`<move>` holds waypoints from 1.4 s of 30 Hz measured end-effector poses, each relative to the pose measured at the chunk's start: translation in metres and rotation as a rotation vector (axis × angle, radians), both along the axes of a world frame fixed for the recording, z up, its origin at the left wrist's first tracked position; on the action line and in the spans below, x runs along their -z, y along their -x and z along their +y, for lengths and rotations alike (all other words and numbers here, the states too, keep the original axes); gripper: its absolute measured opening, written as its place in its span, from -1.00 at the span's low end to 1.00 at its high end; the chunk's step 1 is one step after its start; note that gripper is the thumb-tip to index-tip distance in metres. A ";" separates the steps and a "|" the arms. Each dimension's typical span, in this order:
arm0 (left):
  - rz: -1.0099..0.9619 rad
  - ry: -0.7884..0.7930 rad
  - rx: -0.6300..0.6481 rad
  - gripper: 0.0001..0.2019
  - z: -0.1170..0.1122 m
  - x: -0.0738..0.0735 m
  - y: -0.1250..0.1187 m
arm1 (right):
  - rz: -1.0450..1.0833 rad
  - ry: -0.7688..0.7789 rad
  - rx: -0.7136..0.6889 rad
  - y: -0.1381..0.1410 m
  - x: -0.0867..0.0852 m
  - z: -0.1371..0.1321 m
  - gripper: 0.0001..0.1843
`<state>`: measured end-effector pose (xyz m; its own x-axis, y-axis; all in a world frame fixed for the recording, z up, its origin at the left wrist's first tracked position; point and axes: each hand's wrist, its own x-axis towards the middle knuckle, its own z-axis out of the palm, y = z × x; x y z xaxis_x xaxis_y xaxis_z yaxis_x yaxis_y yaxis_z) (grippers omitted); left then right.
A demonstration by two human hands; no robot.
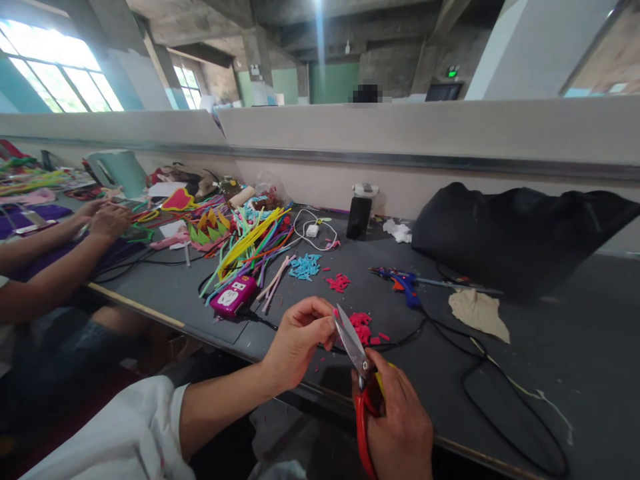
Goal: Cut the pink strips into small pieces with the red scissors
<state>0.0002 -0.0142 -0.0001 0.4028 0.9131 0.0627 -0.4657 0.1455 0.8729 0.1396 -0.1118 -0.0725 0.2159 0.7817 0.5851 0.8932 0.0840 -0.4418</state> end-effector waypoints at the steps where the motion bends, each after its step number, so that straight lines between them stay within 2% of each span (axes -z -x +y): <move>1: 0.009 -0.008 -0.003 -0.82 0.000 -0.001 0.000 | -0.005 0.003 -0.004 -0.001 0.001 0.000 -0.58; 10: 0.021 -0.032 -0.002 -0.82 -0.002 -0.002 0.002 | -0.030 -0.003 -0.018 -0.002 -0.005 -0.002 -0.62; 18: 0.051 -0.056 0.002 -0.82 0.000 -0.003 0.004 | -0.078 -0.032 -0.034 -0.006 0.002 -0.004 -0.65; 23: 0.059 -0.039 0.009 -0.82 0.001 -0.005 0.005 | -0.062 -0.076 -0.058 -0.004 -0.001 -0.003 -0.68; 26: 0.067 -0.036 0.008 -0.83 0.000 -0.005 0.006 | -0.058 -0.052 -0.072 -0.005 -0.001 -0.003 -0.67; 34: 0.084 -0.026 -0.010 -0.84 0.000 -0.004 0.004 | -0.090 0.011 -0.068 -0.008 -0.005 -0.005 -0.69; 42: 0.087 -0.037 -0.013 -0.82 0.000 -0.006 0.004 | -0.118 -0.050 -0.031 -0.002 -0.011 -0.003 -0.64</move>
